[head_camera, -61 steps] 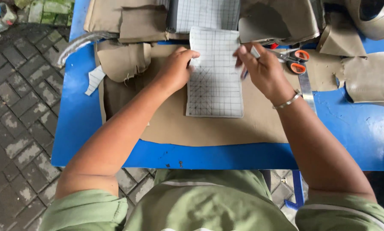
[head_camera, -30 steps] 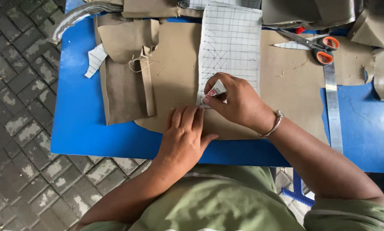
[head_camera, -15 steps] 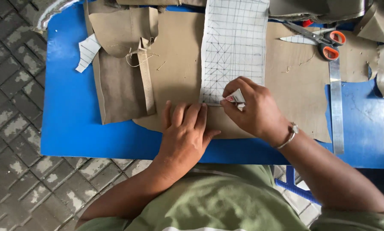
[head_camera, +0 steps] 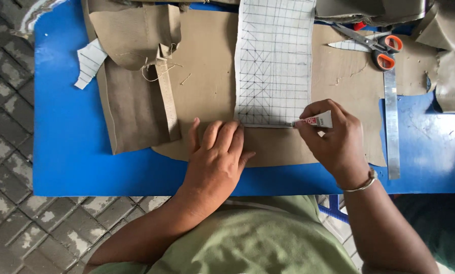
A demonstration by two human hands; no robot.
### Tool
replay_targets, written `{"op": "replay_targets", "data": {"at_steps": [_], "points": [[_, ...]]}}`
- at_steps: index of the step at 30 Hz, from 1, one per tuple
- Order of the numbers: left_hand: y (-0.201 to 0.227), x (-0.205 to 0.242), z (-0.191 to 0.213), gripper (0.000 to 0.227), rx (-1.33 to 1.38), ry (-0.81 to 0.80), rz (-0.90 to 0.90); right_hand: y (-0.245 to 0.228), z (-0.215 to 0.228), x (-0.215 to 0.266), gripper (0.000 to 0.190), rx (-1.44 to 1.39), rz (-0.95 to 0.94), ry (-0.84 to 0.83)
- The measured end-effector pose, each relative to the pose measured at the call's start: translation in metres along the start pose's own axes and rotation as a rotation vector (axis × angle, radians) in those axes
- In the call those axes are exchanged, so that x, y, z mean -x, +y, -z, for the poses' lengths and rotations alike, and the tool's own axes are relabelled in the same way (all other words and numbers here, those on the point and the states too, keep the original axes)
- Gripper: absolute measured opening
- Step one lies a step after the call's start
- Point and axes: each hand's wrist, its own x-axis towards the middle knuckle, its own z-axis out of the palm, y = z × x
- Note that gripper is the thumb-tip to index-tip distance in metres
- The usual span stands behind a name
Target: Applying adhesive to leather edges and folding them to create finished seams.
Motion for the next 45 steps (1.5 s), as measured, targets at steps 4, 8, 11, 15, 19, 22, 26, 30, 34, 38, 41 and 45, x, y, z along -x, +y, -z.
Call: {"op": "replay_targets", "data": {"at_steps": [4,8,11,15,19,22,26,30,34,38,41,45], "points": [[0.0,-0.004,0.004,0.048,0.003,-0.023,0.005,-0.026,-0.014,-0.006,0.018,-0.095,0.021,0.02],[-0.002,-0.005,0.003,0.044,-0.005,-0.01,-0.001,-0.034,-0.025,-0.01,0.018,-0.066,0.103,0.013],[-0.002,-0.002,0.0,0.047,0.008,-0.007,0.007,-0.007,-0.01,0.002,0.018,-0.062,0.01,0.037],[0.0,-0.004,0.006,0.048,0.013,-0.014,0.016,0.008,0.007,0.013,0.02,-0.092,-0.119,0.07],[0.001,-0.004,0.005,0.044,0.01,-0.042,-0.001,-0.013,-0.011,0.004,0.019,-0.036,-0.043,0.057],[0.001,-0.006,0.01,0.04,0.011,-0.068,0.018,-0.038,-0.039,-0.013,0.018,-0.026,0.069,0.032],[0.0,-0.004,0.011,0.038,0.032,-0.093,0.037,-0.047,-0.063,-0.021,0.02,-0.113,0.246,0.037],[-0.005,-0.011,0.016,0.032,0.042,-0.113,0.008,-0.035,-0.028,-0.012,0.018,-0.021,0.109,-0.006],[-0.011,-0.015,0.004,0.032,0.023,-0.104,-0.03,0.0,0.005,0.006,0.019,0.089,-0.029,0.018],[-0.011,-0.02,0.007,0.033,-0.017,-0.089,-0.084,0.017,0.017,0.008,0.012,0.164,0.025,0.004],[-0.014,-0.027,0.002,0.025,-0.052,-0.067,-0.135,0.014,0.014,0.002,0.01,0.2,0.029,-0.108],[-0.024,-0.037,-0.016,0.021,-0.037,-0.073,-0.189,0.002,0.019,-0.009,0.019,0.24,0.25,-0.242]]}}
